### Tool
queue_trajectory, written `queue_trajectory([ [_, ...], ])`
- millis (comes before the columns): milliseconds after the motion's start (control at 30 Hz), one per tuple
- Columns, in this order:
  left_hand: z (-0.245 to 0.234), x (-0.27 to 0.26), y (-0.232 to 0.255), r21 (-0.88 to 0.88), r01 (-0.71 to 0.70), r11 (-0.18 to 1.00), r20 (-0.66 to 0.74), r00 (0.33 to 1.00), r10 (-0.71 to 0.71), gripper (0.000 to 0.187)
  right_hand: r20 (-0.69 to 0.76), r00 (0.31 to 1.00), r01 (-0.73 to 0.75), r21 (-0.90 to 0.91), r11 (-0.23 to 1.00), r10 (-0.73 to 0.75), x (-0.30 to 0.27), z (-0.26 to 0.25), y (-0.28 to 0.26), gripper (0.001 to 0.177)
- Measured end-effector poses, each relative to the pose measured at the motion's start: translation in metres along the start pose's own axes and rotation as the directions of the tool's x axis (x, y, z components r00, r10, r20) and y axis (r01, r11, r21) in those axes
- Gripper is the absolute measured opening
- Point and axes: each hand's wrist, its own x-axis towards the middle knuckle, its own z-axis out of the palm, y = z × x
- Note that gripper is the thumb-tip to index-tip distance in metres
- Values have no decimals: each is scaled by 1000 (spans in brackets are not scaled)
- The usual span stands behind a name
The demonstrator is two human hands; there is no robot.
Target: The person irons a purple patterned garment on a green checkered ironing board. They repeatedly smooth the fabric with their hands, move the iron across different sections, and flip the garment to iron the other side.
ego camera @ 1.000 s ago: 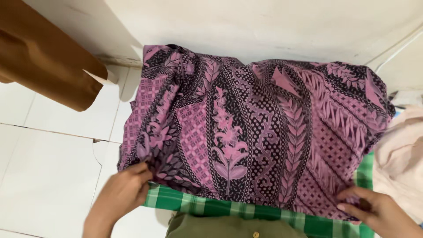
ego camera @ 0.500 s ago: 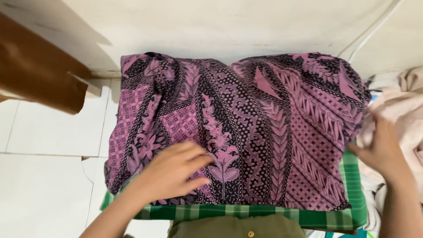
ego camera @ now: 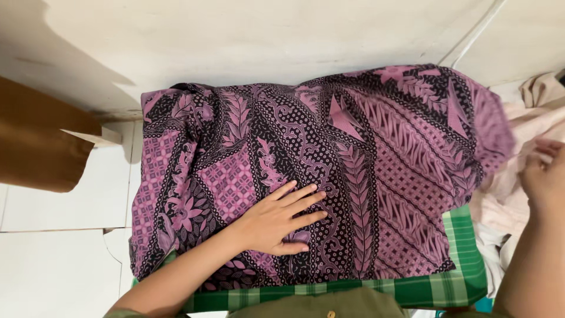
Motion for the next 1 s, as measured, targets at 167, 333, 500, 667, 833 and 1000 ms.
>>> queue_trajectory([
  [167,-2,2,0,40,-19,999,-5,1000,19,76,404,836,-545,539,642,371,-31,37,-38,63],
  [333,-4,3,2,20,-12,1000,8,1000,11,79,210,974,-212,713,668,85,-57,22,-22,53],
  [500,-8,6,5,11,-37,999,19,999,36,81,-228,970,35,479,877,86,-34,12,8,50],
  [667,10,21,13,40,-77,996,-43,996,79,83,341,913,-131,-274,953,224,-116,7,-52,36],
  [833,42,58,6,29,-202,979,-42,978,203,72,370,702,18,-863,505,608,-179,48,-175,46],
  [1000,65,116,10,100,-309,946,-47,948,314,71,342,912,66,-670,739,228,-213,42,-165,43],
])
